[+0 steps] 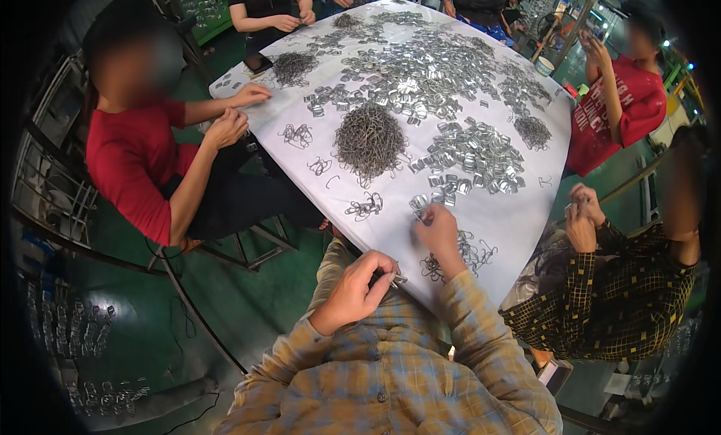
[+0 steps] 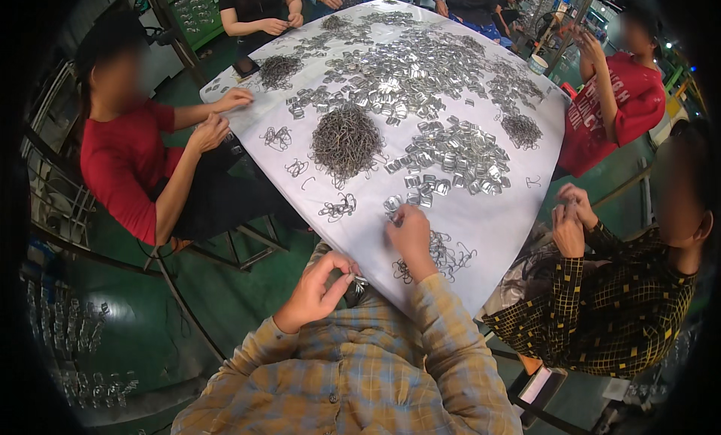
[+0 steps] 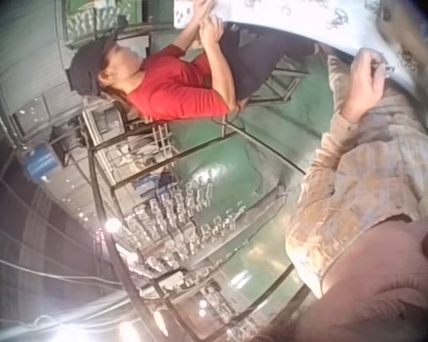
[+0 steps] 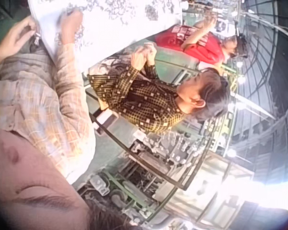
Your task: The person picks up metal rings from a table and hangs them onto a metal rack by hand.
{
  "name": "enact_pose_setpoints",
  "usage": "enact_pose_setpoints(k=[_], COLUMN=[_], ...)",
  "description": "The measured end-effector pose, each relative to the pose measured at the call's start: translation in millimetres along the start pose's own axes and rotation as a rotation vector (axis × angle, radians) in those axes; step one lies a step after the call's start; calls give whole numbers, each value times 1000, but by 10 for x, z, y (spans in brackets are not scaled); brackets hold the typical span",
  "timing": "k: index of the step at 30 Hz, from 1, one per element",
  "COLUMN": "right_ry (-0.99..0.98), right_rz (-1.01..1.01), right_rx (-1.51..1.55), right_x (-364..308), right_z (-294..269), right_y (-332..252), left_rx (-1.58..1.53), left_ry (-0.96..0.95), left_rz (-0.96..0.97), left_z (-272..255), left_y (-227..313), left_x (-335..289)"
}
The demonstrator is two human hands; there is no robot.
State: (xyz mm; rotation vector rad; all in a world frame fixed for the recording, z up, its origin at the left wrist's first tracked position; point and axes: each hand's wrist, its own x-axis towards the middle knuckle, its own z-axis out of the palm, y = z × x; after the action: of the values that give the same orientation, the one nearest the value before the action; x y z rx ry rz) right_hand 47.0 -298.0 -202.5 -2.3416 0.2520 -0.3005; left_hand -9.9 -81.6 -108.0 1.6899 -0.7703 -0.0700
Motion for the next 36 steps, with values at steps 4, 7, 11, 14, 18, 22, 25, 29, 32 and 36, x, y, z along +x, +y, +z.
enact_pose_setpoints(k=[4, 7, 11, 14, 18, 22, 25, 29, 32, 36], right_ry=[-37, -289, -396, -416, -435, -400, -292, -212, -168, -170], right_rz=[-103, 148, 139, 122, 148, 120, 24, -90, -126, -163], right_rx=[589, 930, 888, 909, 896, 829, 703, 539, 471, 433], right_x=[-158, -339, -512, -629, -742, -819, -962, -1178, -1328, -1398], right_z=[-133, -467, -700, -775, -823, -846, -825, -862, -886, -935], right_y=[-94, -437, -652, -751, -856, -898, -909, -967, -980, -937], left_rx=[-6, 1, 27, 45, 73, 171, 157, -105, -198, 18], left_ry=[1, 5, 19, 18, 1, -48, -103, -302, -283, -180], left_rz=[4, -9, 26, 39, 42, 39, 23, -86, -214, -201], left_z=[23, 33, 51, 65, 70, 71, 44, -80, -35, 251], left_y=[-28, -15, -22, -28, -16, -28, -34, -164, -366, -657], left_x=[9, 17, 32, 32, 36, 18, -18, -28, 30, 146])
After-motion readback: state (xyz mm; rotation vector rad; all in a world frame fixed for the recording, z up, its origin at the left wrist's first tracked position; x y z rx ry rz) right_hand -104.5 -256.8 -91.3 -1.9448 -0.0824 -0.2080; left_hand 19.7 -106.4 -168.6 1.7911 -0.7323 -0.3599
